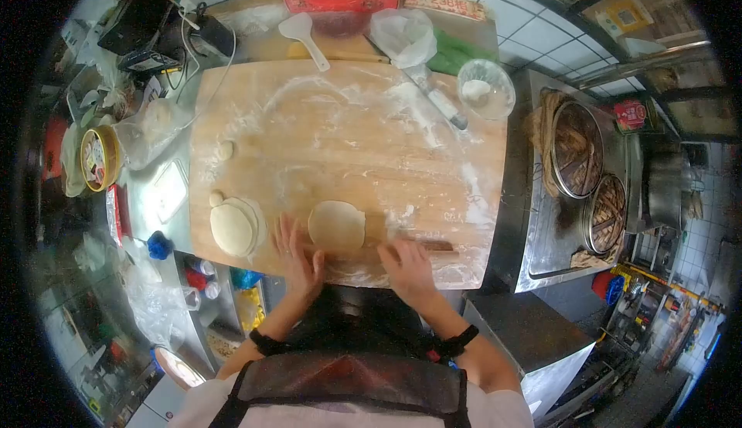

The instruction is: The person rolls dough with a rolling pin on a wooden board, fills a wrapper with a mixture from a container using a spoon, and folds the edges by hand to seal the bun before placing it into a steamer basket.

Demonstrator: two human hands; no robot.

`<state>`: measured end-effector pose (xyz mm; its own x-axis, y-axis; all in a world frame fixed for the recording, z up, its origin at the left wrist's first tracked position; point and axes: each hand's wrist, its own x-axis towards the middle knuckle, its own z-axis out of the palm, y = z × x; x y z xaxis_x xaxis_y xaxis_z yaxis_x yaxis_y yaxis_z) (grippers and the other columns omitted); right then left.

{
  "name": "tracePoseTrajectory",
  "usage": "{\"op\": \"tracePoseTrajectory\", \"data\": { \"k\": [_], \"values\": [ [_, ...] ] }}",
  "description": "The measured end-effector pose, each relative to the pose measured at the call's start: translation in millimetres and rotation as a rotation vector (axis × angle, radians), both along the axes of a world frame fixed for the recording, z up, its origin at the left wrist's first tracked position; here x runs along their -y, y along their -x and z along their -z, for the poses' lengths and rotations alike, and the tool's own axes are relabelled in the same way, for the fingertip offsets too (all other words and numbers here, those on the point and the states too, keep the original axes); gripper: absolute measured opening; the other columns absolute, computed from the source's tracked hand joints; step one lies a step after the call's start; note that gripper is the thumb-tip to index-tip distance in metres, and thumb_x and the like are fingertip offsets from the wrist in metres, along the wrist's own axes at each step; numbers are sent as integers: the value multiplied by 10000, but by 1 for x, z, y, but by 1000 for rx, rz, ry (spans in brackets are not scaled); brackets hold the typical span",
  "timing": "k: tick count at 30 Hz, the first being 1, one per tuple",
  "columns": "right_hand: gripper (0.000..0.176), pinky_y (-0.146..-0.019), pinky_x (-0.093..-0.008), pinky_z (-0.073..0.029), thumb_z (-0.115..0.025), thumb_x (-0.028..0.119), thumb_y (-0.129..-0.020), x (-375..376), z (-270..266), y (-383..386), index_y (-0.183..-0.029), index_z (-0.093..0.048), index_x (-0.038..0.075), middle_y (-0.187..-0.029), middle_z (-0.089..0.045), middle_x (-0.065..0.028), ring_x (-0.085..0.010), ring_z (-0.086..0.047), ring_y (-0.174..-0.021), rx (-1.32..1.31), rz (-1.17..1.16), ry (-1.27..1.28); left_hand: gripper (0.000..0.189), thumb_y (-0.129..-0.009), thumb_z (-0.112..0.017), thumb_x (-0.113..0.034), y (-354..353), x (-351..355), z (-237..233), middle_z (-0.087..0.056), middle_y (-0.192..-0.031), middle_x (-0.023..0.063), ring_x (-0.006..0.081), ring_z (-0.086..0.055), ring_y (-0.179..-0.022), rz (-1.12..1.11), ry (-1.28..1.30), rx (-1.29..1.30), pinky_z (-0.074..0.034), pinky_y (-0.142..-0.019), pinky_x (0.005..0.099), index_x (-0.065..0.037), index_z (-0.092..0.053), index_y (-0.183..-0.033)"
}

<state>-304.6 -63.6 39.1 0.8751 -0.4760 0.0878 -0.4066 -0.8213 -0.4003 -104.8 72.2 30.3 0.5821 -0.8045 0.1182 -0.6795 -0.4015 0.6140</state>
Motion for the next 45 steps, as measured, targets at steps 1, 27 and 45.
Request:
{"op": "tracePoseTrajectory", "data": {
  "k": [1, 27, 45],
  "values": [
    [451, -829, -430, -446, -641, 119, -726, -3, 3, -3, -1170, -578, 71, -1122, -535, -131, -290, -541, -997, 2, -3, -6, 690, -845, -568, -280, -6, 0, 0, -201, -1503, 275, 455, -160, -1399, -3, -6, 2, -107, -1109, 597, -39, -280, -1424],
    [405, -851, -457, -434, -668, 155, -748, 100, 6, -85, -1116, -541, 43, -1083, -512, -154, -353, -500, -1020, 29, 121, 77, 124, -845, -647, -125, -39, 44, -12, -611, -794, 151, 317, -596, -766, -209, -55, -321, -465, -678, 411, -32, -569, -870],
    [452, -888, -499, -409, -608, 109, -797, 119, 5, -10, -1226, -493, 29, -1113, -504, -217, -404, -495, -1023, -35, 550, 28, 158, -820, -636, -152, -214, -39, -9, -608, -837, 192, 375, -587, -795, -312, -226, -67, -468, -705, 434, -17, -589, -886]
  ]
}}
